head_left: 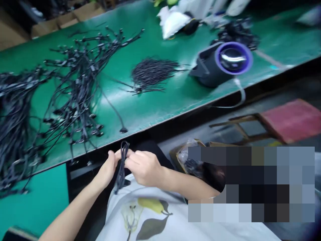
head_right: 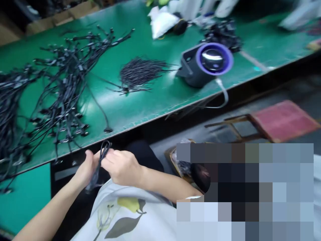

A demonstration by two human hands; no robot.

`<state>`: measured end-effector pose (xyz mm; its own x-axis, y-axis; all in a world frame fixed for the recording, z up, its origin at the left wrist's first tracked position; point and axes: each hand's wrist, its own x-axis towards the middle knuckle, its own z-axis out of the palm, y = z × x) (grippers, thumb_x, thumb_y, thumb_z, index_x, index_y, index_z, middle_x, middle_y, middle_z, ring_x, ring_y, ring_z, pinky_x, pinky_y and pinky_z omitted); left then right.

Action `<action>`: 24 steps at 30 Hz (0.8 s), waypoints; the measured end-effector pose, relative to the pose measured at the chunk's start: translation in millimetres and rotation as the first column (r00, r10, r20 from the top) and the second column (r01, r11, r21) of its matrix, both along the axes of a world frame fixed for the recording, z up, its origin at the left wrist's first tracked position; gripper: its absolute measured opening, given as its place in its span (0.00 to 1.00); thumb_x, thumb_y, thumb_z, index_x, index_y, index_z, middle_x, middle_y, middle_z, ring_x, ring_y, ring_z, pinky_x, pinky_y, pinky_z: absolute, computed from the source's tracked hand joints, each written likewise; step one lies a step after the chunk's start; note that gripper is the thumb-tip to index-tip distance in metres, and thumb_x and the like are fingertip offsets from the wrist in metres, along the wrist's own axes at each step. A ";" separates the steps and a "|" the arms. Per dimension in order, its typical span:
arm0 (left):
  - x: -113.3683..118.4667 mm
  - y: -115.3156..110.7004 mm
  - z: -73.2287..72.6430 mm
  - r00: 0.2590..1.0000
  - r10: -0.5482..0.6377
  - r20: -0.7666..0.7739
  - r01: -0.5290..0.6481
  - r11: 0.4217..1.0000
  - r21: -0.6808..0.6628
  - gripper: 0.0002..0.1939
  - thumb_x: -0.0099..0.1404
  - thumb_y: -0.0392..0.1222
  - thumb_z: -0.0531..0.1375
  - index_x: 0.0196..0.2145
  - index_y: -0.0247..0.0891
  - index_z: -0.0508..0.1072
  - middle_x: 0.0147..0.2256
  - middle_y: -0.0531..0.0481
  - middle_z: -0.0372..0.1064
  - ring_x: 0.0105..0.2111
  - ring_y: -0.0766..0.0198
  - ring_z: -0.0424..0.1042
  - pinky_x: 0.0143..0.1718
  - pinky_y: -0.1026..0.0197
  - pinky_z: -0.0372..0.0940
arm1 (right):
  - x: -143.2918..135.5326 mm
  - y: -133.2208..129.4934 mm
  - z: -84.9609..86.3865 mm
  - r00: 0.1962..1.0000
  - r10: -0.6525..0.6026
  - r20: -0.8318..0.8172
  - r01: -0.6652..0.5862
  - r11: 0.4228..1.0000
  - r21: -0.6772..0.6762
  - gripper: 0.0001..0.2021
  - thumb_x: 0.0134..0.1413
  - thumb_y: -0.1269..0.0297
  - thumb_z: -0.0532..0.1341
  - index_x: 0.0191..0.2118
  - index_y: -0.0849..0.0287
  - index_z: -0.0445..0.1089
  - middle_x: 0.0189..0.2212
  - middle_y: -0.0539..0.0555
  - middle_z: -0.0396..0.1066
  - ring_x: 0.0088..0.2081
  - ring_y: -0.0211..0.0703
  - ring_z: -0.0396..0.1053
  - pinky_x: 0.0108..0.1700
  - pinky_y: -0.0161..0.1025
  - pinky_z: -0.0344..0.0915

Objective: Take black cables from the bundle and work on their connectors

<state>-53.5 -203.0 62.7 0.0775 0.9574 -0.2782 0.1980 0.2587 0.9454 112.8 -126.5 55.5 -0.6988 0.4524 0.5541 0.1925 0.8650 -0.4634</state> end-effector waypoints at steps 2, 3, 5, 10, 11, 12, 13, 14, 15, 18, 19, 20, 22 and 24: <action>-8.8 5.0 3.8 0.993 0.057 0.102 -0.057 0.998 -0.004 0.30 0.73 0.55 0.38 0.53 0.39 0.73 0.53 0.42 0.67 0.53 0.52 0.64 0.58 0.51 0.57 | -1.1 -3.7 -5.2 0.996 0.087 -0.013 -0.088 0.994 -0.066 0.12 0.62 0.71 0.51 0.30 0.61 0.68 0.25 0.53 0.68 0.29 0.39 0.62 0.31 0.38 0.53; -11.6 5.6 6.6 0.993 0.051 0.111 -0.055 0.998 0.034 0.25 0.73 0.54 0.45 0.53 0.39 0.73 0.54 0.42 0.66 0.54 0.52 0.64 0.58 0.52 0.57 | -2.5 -2.7 -9.0 0.992 0.126 -0.025 -0.129 0.978 -0.167 0.12 0.63 0.70 0.50 0.30 0.61 0.69 0.27 0.53 0.70 0.30 0.39 0.63 0.33 0.37 0.55; -12.1 4.2 11.7 0.998 0.025 0.065 -0.033 0.991 0.130 0.17 0.70 0.49 0.54 0.51 0.40 0.74 0.54 0.42 0.66 0.55 0.52 0.63 0.58 0.53 0.56 | -7.5 3.2 -16.7 0.979 0.194 -0.063 -0.201 0.862 -0.466 0.12 0.64 0.66 0.52 0.32 0.61 0.70 0.30 0.54 0.72 0.32 0.38 0.65 0.36 0.36 0.58; 1.7 -0.8 8.2 0.982 0.142 0.123 -0.160 0.975 0.156 0.16 0.71 0.50 0.53 0.44 0.37 0.73 0.49 0.41 0.69 0.41 0.58 0.70 0.46 0.57 0.65 | -22.5 13.0 -25.3 0.941 0.257 -0.219 -0.232 0.018 -0.973 0.18 0.57 0.49 0.58 0.28 0.61 0.65 0.21 0.47 0.61 0.19 0.30 0.49 0.22 0.32 0.48; 3.3 -0.2 5.9 0.970 0.173 0.170 -0.195 0.973 0.126 0.15 0.71 0.50 0.54 0.43 0.37 0.73 0.45 0.41 0.71 0.36 0.61 0.70 0.41 0.59 0.66 | -23.7 12.3 -24.6 0.940 0.249 -0.233 -0.217 -0.092 -0.972 0.21 0.57 0.46 0.57 0.27 0.61 0.64 0.20 0.46 0.57 0.18 0.29 0.44 0.20 0.32 0.44; 3.8 1.2 3.9 0.950 0.218 0.224 -0.244 0.965 0.094 0.14 0.70 0.50 0.54 0.41 0.37 0.72 0.40 0.44 0.73 0.31 0.64 0.69 0.37 0.60 0.65 | -23.7 11.5 -22.8 0.940 0.257 -0.225 -0.200 -0.123 -0.972 0.22 0.56 0.44 0.57 0.27 0.61 0.65 0.19 0.45 0.55 0.18 0.29 0.42 0.20 0.32 0.42; 3.0 3.4 2.5 0.916 0.285 0.281 -0.314 0.947 0.063 0.13 0.70 0.50 0.55 0.39 0.37 0.70 0.33 0.48 0.73 0.27 0.66 0.67 0.34 0.62 0.65 | -22.6 11.2 -19.9 0.940 0.280 -0.193 -0.180 -0.073 -0.981 0.22 0.57 0.45 0.57 0.26 0.61 0.66 0.18 0.45 0.55 0.18 0.29 0.44 0.20 0.32 0.44; 1.1 6.0 1.9 0.867 0.367 0.338 -0.400 0.916 0.030 0.11 0.70 0.49 0.55 0.38 0.38 0.69 0.26 0.53 0.69 0.22 0.69 0.64 0.32 0.64 0.64 | -20.6 11.7 -16.1 0.940 0.307 -0.147 -0.166 0.038 -0.985 0.20 0.58 0.48 0.57 0.26 0.62 0.68 0.18 0.46 0.56 0.19 0.30 0.49 0.22 0.32 0.47; -1.5 8.8 2.0 0.805 0.446 0.391 -0.482 0.876 -0.005 0.10 0.70 0.48 0.56 0.37 0.39 0.68 0.20 0.58 0.63 0.18 0.71 0.59 0.29 0.66 0.63 | -18.2 13.6 -11.8 0.943 0.317 -0.098 -0.162 0.182 -0.970 0.18 0.59 0.52 0.57 0.26 0.62 0.70 0.18 0.47 0.59 0.21 0.32 0.54 0.24 0.32 0.51; -7.8 15.3 4.8 0.692 0.535 0.485 -0.558 0.822 -0.111 0.11 0.71 0.48 0.54 0.40 0.38 0.68 0.17 0.64 0.49 0.13 0.76 0.43 0.21 0.70 0.56 | -14.2 25.4 -0.7 0.989 0.134 -0.071 -0.133 0.549 -0.825 0.11 0.62 0.60 0.56 0.35 0.59 0.73 0.30 0.52 0.69 0.32 0.36 0.66 0.35 0.33 0.61; -7.9 16.2 5.8 0.701 0.508 0.501 -0.515 0.846 -0.137 0.12 0.71 0.49 0.54 0.42 0.37 0.69 0.18 0.64 0.49 0.14 0.76 0.42 0.21 0.70 0.57 | -15.4 30.1 1.1 0.993 0.047 -0.109 -0.115 0.607 -0.786 0.10 0.62 0.60 0.57 0.41 0.58 0.72 0.36 0.53 0.70 0.35 0.37 0.67 0.38 0.34 0.62; -6.6 16.3 6.4 0.725 0.457 0.516 -0.444 0.882 -0.158 0.14 0.70 0.50 0.55 0.44 0.36 0.69 0.20 0.63 0.51 0.15 0.76 0.45 0.23 0.69 0.59 | -18.0 34.4 1.9 0.989 -0.009 -0.145 -0.105 0.640 -0.761 0.12 0.60 0.59 0.58 0.48 0.57 0.69 0.41 0.54 0.69 0.38 0.38 0.67 0.40 0.34 0.63; -2.0 15.1 6.2 0.763 0.338 0.551 -0.273 0.941 -0.200 0.15 0.69 0.50 0.57 0.44 0.36 0.69 0.24 0.59 0.56 0.18 0.74 0.53 0.28 0.66 0.64 | -26.0 41.2 1.1 0.984 0.007 -0.181 -0.142 0.647 -0.749 0.17 0.58 0.59 0.61 0.52 0.56 0.66 0.45 0.55 0.67 0.41 0.39 0.68 0.40 0.34 0.64; 2.2 13.1 4.1 0.767 0.256 0.588 -0.144 0.962 -0.231 0.14 0.67 0.49 0.60 0.42 0.35 0.70 0.27 0.56 0.59 0.22 0.72 0.59 0.33 0.62 0.67 | -34.2 45.8 -1.4 0.979 0.073 -0.193 -0.196 0.616 -0.763 0.10 0.58 0.61 0.60 0.44 0.58 0.68 0.40 0.52 0.70 0.38 0.37 0.68 0.39 0.33 0.64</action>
